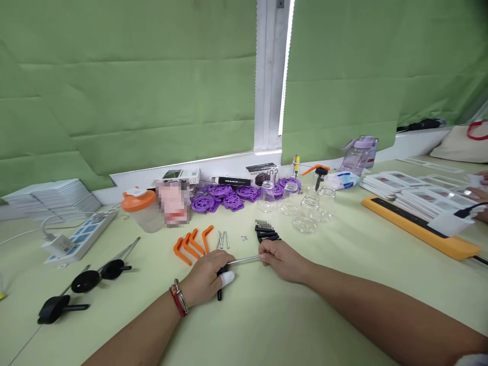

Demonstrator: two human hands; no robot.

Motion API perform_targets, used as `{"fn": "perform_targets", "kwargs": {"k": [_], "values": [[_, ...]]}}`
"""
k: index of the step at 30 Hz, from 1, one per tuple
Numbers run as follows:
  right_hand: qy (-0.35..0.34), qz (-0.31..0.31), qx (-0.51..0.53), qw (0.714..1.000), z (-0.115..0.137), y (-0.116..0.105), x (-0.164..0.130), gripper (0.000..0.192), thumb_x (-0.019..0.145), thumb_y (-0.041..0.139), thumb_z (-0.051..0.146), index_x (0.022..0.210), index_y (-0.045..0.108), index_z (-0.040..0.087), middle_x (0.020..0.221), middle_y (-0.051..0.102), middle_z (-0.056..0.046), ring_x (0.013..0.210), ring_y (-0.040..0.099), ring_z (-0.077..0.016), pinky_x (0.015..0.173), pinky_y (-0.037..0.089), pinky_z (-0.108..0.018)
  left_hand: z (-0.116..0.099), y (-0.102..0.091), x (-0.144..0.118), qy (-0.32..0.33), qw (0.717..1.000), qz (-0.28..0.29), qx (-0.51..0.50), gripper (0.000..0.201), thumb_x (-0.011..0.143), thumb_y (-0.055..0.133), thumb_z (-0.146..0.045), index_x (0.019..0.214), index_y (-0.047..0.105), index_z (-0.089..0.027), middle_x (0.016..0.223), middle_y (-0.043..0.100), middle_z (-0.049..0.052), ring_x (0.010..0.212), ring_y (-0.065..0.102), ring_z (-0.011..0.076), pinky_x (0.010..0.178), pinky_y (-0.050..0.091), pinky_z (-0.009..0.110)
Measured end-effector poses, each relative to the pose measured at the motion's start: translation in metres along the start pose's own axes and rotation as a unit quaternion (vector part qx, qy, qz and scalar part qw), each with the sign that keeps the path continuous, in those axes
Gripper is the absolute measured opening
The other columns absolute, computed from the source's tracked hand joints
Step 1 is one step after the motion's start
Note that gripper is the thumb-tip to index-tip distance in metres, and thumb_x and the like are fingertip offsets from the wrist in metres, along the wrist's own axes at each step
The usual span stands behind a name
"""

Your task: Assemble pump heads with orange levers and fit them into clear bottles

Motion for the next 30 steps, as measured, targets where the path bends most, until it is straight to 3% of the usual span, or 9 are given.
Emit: {"fn": "perform_targets", "kwargs": {"k": [8,11,14,16,17,20,23,27,30], "values": [[-0.019,0.000,0.015,1.000,0.004,0.002,-0.003,0.014,0.089,0.041,0.026,0.081,0.051,0.020,0.067,0.053,0.002,0.060,0.046,-0.0126,0.058,0.035,-0.025,-0.009,-0.003,-0.006,0.025,0.995,-0.023,0.094,0.031,0.082,0.049,-0.026,0.112,0.055,-0.020,0.087,0.063,0.006,0.081,0.057,0.0206,0.069,0.044,0.033],[-0.016,-0.012,0.030,0.999,0.001,0.003,-0.005,0.017,0.091,0.038,0.032,0.097,0.050,0.022,0.066,0.051,0.002,0.059,0.045,-0.0132,0.057,0.035,-0.026,-0.011,-0.016,-0.010,0.023,0.985,-0.083,0.149,0.029,0.081,0.048,-0.025,0.108,0.056,-0.020,0.087,0.064,0.007,0.079,0.059,0.0212,0.067,0.044,0.033],[-0.008,-0.011,0.026,1.000,-0.002,0.003,-0.005,0.023,0.092,0.037,0.036,0.106,0.049,0.022,0.067,0.051,0.001,0.059,0.045,-0.0140,0.056,0.035,-0.026,0.005,-0.053,-0.019,-0.118,0.946,-0.234,0.190,0.036,0.084,0.043,-0.027,0.119,0.048,-0.021,0.093,0.065,0.007,0.081,0.060,0.0219,0.069,0.044,0.033],[-0.012,-0.003,0.016,1.000,-0.001,0.003,-0.005,0.023,0.092,0.037,0.037,0.103,0.051,0.023,0.066,0.051,0.001,0.059,0.045,-0.0144,0.056,0.035,-0.027,0.026,-0.081,-0.033,-0.272,0.887,-0.306,0.212,0.043,0.085,0.040,-0.031,0.127,0.039,-0.022,0.097,0.065,0.007,0.080,0.062,0.0241,0.064,0.044,0.034],[-0.016,-0.001,0.010,1.000,-0.001,0.003,-0.005,0.023,0.092,0.037,0.038,0.100,0.052,0.023,0.066,0.050,0.001,0.059,0.045,-0.0145,0.056,0.035,-0.027,0.037,-0.093,-0.041,-0.341,0.858,-0.312,0.223,0.046,0.085,0.039,-0.032,0.129,0.036,-0.022,0.097,0.066,0.007,0.078,0.062,0.0259,0.060,0.044,0.034],[-0.031,-0.003,-0.010,0.999,0.001,0.003,-0.005,0.021,0.091,0.038,0.037,0.095,0.054,0.023,0.065,0.050,0.001,0.060,0.045,-0.0149,0.056,0.034,-0.027,0.070,-0.123,-0.061,-0.471,0.795,-0.267,0.275,0.045,0.081,0.039,-0.031,0.124,0.041,-0.020,0.108,0.063,0.014,0.085,0.063,0.0325,0.057,0.043,0.037],[-0.040,-0.010,-0.024,0.999,0.002,0.003,-0.004,0.021,0.090,0.040,0.036,0.092,0.055,0.023,0.065,0.050,0.001,0.059,0.044,-0.0147,0.056,0.034,-0.027,0.104,-0.131,-0.080,-0.566,0.768,-0.158,0.256,0.043,0.074,0.044,-0.027,0.115,0.049,-0.015,0.098,0.066,0.018,0.084,0.063,0.0349,0.060,0.045,0.039],[-0.042,-0.047,-0.029,0.998,0.002,-0.001,-0.003,0.018,0.089,0.042,0.033,0.092,0.056,0.022,0.066,0.054,0.000,0.059,0.048,-0.0146,0.057,0.036,-0.027,0.127,-0.124,-0.086,-0.583,0.770,-0.098,0.241,0.043,0.067,0.050,-0.025,0.109,0.056,-0.015,0.103,0.065,0.020,0.091,0.062,0.0372,0.065,0.046,0.044],[-0.036,-0.138,-0.054,0.988,0.000,-0.019,-0.002,0.016,0.089,0.042,0.029,0.093,0.056,0.022,0.078,0.060,-0.002,0.068,0.053,-0.0163,0.064,0.041,-0.030,0.132,-0.117,-0.082,-0.569,0.777,-0.081,0.255,0.042,0.065,0.052,-0.025,0.106,0.059,-0.017,0.106,0.065,0.020,0.095,0.061,0.0368,0.067,0.046,0.044]]}}
Point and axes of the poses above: each hand's wrist, its own x-axis towards the middle knuckle, its own y-axis out of the palm, z = x × y, the point moved 6 cm from there along x, towards the middle knuckle
